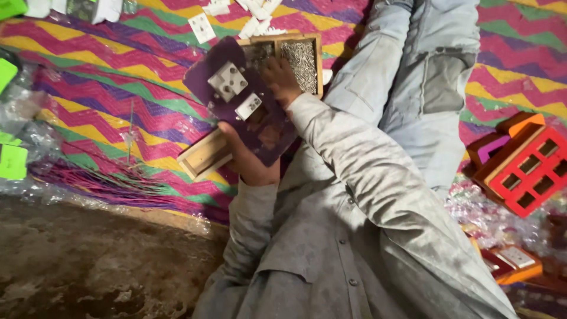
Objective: The person sits on a colorful mat and assembles a purple electrical switchboard by inserting white switch modules into slots and securing them with screws. The person repeatedly picks up screws from a wooden box, aligns the modules, and tightens the screws by hand.
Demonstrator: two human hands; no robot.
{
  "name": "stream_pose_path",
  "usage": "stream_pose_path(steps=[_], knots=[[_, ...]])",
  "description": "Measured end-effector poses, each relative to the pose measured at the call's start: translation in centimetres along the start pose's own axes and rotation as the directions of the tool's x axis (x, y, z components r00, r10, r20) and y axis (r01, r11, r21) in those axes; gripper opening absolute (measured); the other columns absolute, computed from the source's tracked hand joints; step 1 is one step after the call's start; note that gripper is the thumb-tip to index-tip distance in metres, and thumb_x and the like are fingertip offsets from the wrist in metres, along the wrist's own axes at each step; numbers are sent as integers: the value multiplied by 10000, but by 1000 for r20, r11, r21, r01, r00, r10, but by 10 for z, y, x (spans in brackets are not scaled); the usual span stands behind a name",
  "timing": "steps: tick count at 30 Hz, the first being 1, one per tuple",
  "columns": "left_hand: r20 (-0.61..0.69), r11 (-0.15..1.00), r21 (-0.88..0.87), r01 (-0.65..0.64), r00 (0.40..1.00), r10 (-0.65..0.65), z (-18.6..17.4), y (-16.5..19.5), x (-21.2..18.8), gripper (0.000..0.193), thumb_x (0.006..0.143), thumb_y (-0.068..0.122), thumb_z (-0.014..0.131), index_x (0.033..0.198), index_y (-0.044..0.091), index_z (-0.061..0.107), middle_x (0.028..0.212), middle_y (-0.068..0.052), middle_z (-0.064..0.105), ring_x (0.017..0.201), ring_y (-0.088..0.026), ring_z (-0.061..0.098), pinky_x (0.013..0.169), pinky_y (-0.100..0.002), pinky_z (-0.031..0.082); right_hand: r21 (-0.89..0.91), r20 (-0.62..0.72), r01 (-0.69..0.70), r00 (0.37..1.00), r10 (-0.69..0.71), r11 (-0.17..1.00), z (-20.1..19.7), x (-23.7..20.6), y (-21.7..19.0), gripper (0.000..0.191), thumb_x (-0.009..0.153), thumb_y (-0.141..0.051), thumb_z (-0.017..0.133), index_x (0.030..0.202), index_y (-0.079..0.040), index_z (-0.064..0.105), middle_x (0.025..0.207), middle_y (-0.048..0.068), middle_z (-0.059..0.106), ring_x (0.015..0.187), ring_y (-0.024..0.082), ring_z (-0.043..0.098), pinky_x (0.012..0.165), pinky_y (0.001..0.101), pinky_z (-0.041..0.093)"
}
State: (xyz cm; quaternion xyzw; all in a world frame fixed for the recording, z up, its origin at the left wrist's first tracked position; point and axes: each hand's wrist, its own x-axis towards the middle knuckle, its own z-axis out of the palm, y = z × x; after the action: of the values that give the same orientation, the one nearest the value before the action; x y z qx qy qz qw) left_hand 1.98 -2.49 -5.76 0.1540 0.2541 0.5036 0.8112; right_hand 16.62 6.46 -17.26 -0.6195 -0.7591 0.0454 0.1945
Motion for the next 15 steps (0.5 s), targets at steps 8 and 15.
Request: stream_pose_path(steps=[8,15], knots=[[144,996,20,92,985,-94,12,-2,-2,941,1004,730,482,1545,-39,437,1475,-211,570,1297,-333,621,1073,-453,533,37,-21,48,999,-47,998,-14,7,5,414,888,-290,598,1249,-104,679,1162,66,651,1120,268,513,852,419,427],[161,993,61,101,981,-110,14,-18,-3,898,990,722,488,1519,-2,447,1441,-196,594,1272,-326,623,1030,-435,545,77,-7,-34,999,34,996,-31,0,9,302,903,-148,679,1186,-50,720,1042,68,692,960,189,543,779,335,455]])
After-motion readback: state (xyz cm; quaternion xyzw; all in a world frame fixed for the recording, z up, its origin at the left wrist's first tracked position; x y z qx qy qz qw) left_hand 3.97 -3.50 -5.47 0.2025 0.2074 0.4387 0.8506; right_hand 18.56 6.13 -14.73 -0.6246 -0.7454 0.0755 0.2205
